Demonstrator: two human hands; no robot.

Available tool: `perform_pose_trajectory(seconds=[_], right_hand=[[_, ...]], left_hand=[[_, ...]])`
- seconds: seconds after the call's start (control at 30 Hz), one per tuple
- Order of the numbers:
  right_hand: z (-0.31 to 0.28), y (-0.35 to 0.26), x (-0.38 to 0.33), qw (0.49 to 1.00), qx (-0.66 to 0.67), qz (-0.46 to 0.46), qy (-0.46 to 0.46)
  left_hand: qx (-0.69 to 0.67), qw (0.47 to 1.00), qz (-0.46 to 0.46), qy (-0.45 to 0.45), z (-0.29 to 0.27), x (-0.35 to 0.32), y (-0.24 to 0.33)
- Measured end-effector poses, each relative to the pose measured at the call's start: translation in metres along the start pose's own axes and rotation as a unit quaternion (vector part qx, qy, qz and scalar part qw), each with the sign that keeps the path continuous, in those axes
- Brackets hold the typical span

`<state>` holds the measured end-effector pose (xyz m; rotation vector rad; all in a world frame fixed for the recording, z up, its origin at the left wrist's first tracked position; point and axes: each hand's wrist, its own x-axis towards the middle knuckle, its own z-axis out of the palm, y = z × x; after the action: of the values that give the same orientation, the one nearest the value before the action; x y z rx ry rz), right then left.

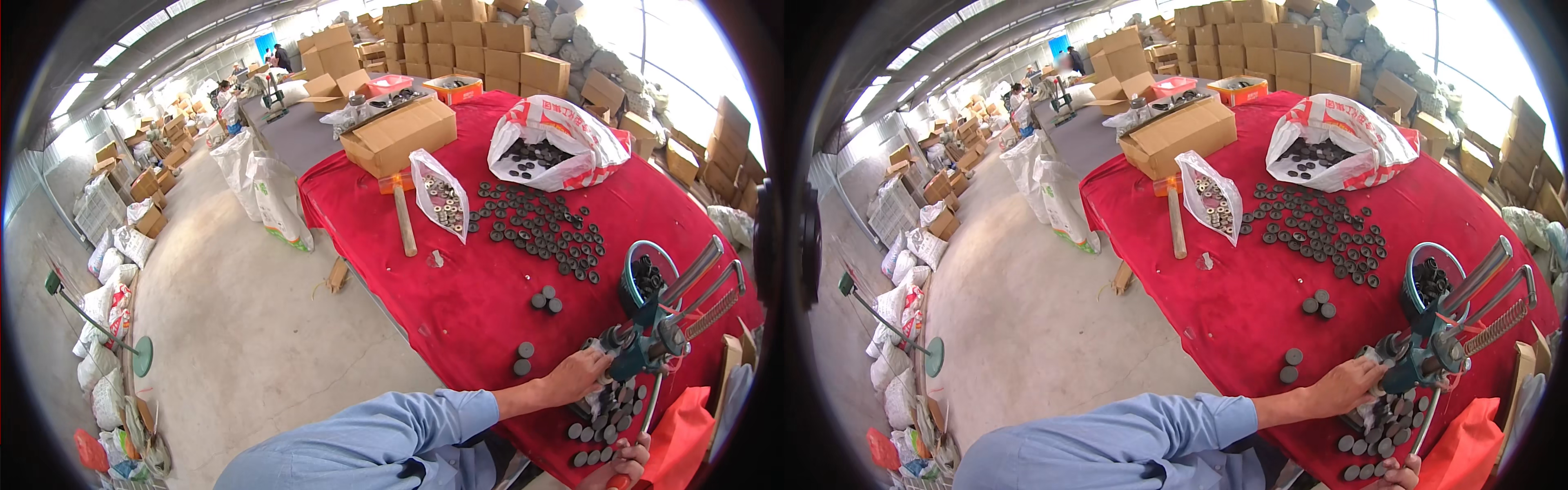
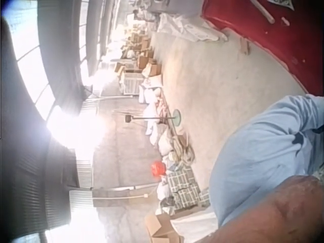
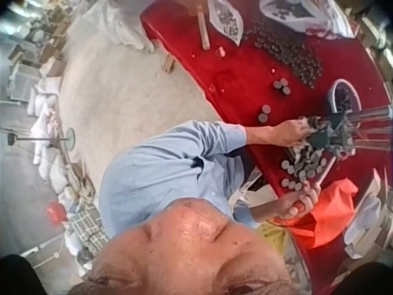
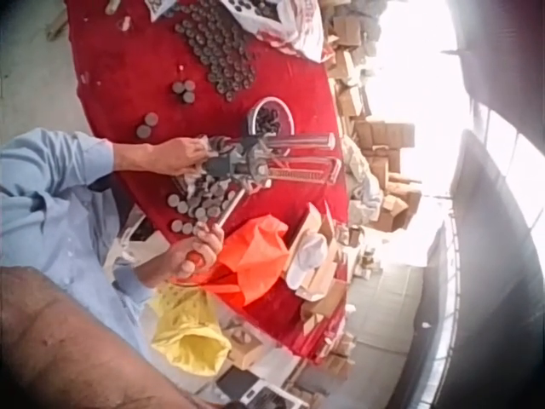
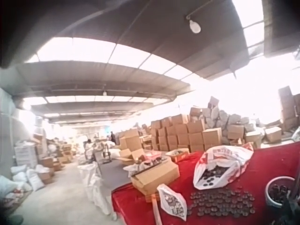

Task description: The person places round black discs one by one into a manual press machine, pulls the lever to press them, and sets the finished discs aside on the table.

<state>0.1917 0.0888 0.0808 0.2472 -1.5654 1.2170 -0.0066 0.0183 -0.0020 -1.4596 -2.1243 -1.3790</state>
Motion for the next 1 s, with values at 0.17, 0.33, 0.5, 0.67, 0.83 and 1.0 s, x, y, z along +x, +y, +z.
perform_pose_trajectory(seconds=[0.17, 0.33, 0.5, 0.67, 0.83, 1.0], right_hand=[[0.001, -0.001, 0.000, 1.000, 0.020, 0.003, 0.021], [-0.005, -0.007, 0.010, 1.000, -0.021, 0.013, -0.018], [0.004, 0.000, -0.002, 0.999, -0.005, -0.005, 0.031], [-0.005, 0.000, 0.008, 1.000, -0.007, -0.001, -0.024], [-0.005, 0.002, 0.000, 1.000, -0.011, 0.008, -0.019], [0.001, 0.007, -0.005, 0.999, 0.028, -0.015, 0.013]], left_hand=[[-0.024, 1.000, -0.003, 0.001, 0.000, 0.002, 0.002], [-0.030, 0.999, -0.002, 0.014, 0.000, 0.001, 0.001], [-0.045, 0.999, -0.003, 0.021, 0.002, 0.003, 0.002], [-0.035, 0.999, -0.003, 0.032, -0.001, 0.002, 0.002], [-0.045, 0.999, -0.018, 0.016, 0.002, 0.002, 0.002], [-0.037, 0.999, -0.014, 0.035, 0.003, 0.002, 0.005]])
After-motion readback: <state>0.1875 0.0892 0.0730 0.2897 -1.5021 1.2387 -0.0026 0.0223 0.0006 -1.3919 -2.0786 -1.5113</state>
